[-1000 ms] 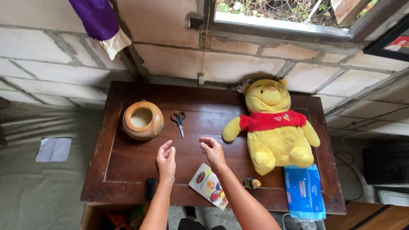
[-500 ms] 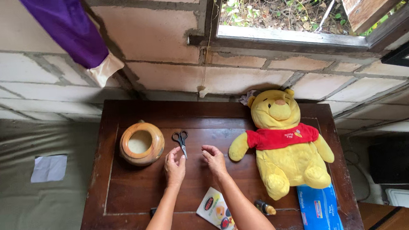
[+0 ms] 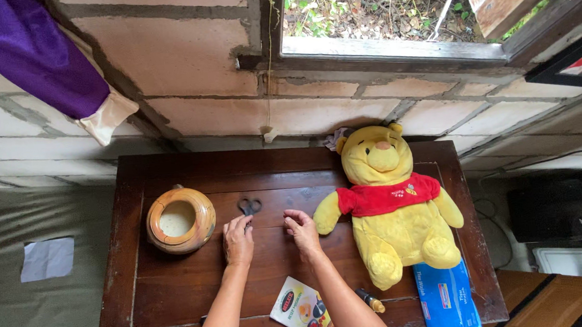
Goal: The person sorts various toys and household items from a wooden table into a cardboard box. They handle a plastic horse, a toy airplane, a plastic basket, a pink toy, a small electronic device, a stuffed monkey, and a plastic container, placing each into the box or onto a nearby shelf.
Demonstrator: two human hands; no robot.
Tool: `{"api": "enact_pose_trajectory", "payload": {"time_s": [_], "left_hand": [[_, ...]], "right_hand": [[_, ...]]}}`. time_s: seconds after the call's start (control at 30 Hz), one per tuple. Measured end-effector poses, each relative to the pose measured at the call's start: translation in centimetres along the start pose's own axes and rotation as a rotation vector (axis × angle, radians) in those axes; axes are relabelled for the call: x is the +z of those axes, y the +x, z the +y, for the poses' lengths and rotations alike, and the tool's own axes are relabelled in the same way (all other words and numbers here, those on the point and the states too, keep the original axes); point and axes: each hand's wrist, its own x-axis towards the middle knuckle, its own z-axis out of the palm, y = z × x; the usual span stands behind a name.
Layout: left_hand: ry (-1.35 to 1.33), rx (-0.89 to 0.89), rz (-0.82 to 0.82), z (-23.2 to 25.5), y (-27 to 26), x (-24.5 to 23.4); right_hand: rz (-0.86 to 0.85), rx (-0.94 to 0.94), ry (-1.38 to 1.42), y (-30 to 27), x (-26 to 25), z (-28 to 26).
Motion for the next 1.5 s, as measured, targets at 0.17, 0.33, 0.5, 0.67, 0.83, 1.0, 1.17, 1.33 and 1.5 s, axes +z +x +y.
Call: {"api": "enact_pose_trajectory", "payload": {"time_s": [0.17,0.33,0.5,0.67,0.83,1.0,1.17,1.33,1.5], "left_hand": [[-0.103,-0.149,-0.089,0.1,-0.8,1.0],[-0.144,-0.183,-0.154,0.8,-2.5,1.6],[-0.191,-0.185,-0.235,2.1,-4.9,1.1],[-0.279,-0.14,-0.257,3.8,-6.9,0.6],[-0.378,-0.303,-0.27,6.2,-8.3,-0.5],[-0.549,-0.359,-0.209,7.9,-10.4,-2.1],[-0.568,-0.287,-0.146,10.1,-13.6,-3.5],[-0.587,-0.333,-0.175,11.2,-17.9,-4.2],[-0.698,-0.376,-0.067,10.9,-21.4,-3.7]], "right_hand": [[0.0,0.029,-0.027,-0.6,-0.8,0.6],[0.012,0.044,-0.064,-1.2,-1.3,1.2],[0.009,0.042,-0.054,-2.8,-1.8,1.3],[-0.012,0.008,-0.081,-4.8,-2.9,0.4],[-0.082,-0.069,0.027,-6.1,-3.9,0.0],[-0.097,-0.106,0.129,-8.8,-4.8,-0.9],[-0.143,-0.157,0.078,-12.2,-5.5,-1.9],[-0.206,-0.188,0.044,-16.0,-6.7,-2.4],[-0.204,-0.178,0.043,-20.4,-8.5,-3.3]]}}
